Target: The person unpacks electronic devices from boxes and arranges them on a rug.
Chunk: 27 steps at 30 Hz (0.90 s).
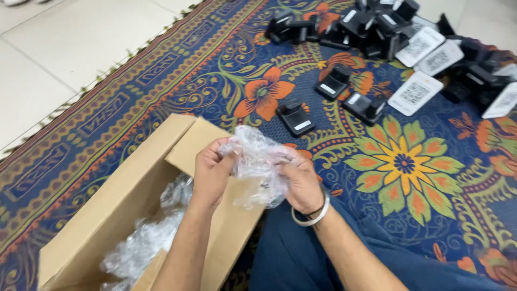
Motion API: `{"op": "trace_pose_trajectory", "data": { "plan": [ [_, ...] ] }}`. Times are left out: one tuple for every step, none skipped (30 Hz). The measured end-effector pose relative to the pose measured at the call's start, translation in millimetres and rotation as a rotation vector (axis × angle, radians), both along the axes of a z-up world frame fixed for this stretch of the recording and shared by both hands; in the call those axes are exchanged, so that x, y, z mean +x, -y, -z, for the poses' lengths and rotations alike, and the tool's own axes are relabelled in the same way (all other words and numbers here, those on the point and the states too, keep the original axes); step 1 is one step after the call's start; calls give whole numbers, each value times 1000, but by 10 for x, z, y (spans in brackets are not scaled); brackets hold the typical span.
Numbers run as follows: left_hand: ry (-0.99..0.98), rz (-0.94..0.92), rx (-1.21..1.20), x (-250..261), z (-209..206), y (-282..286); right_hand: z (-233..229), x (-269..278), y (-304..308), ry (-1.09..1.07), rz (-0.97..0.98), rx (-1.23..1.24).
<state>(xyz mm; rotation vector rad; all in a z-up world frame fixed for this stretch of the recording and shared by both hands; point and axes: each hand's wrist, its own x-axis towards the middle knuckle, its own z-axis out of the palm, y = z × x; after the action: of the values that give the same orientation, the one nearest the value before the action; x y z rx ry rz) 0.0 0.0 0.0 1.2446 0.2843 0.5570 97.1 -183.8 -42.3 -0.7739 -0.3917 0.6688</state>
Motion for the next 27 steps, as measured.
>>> {"op": "trace_pose_trajectory", "data": {
  "plan": [
    [8,38,1,185,-40,60,-54,169,238,8,38,1],
    [39,81,-99,374,-80,133,-107,330,490,61,125,-93],
    [55,136,-208,543,-95,271,-143,425,820,100,223,-199],
    [49,185,-216,703,4,446,-90,516,1096,94,272,-207],
    [39,201,-217,904,84,612,-57,630,1363,119,342,-243],
    [29,217,-218,1109,164,795,-24,740,1644,142,411,-280],
    [27,274,-220,1343,256,1024,251,866,2015,139,468,-286],
    [-30,310,-223,1566,348,1273,527,971,2402,98,472,-278],
    [-94,343,-229,1720,449,1544,796,998,2810,53,472,-274],
    [-102,395,-235,1829,515,1800,532,813,2954,44,523,-284],
    [-127,484,-287,1961,587,2023,274,694,3041,-154,551,-292],
    [-153,571,-340,2090,662,2245,22,583,3108,-352,578,-289],
    [-159,607,-344,2170,854,2439,25,514,3228,-358,614,-290],
    [-125,566,-116,2245,1048,2632,31,445,3338,-476,619,-194],
    [-88,510,108,2284,1258,2790,48,382,3417,-594,609,-97],
    [-93,534,101,2216,1150,2914,222,424,3509,-602,633,-99],
    [-122,419,445,2110,1054,3002,412,445,3582,-514,847,-169],
    [-144,296,787,2003,955,3075,603,456,3646,-418,1056,-243],
    [-152,305,788,1901,802,3132,788,533,3664,-430,1060,-246],
    [-223,375,855,1797,640,3175,966,601,3671,-367,1136,-349],
    [-291,428,928,1729,449,3166,1136,740,3619,-294,1196,-442],
    [-297,421,934,1698,427,3215,1110,792,3564,-297,1187,-437],
    [-169,510,874,1652,415,3247,1099,816,3489,-181,1161,-544],
    [-42,597,811,1604,404,3276,1089,838,3411,-63,1131,-649],
    [-49,598,817,1625,530,3277,1131,836,3372,-71,1128,-644],
    [17,668,777,1639,656,3272,1174,828,3328,-80,1077,-604],
    [86,734,730,1653,787,3289,1207,827,3314,-81,1025,-567]
  ]
}}
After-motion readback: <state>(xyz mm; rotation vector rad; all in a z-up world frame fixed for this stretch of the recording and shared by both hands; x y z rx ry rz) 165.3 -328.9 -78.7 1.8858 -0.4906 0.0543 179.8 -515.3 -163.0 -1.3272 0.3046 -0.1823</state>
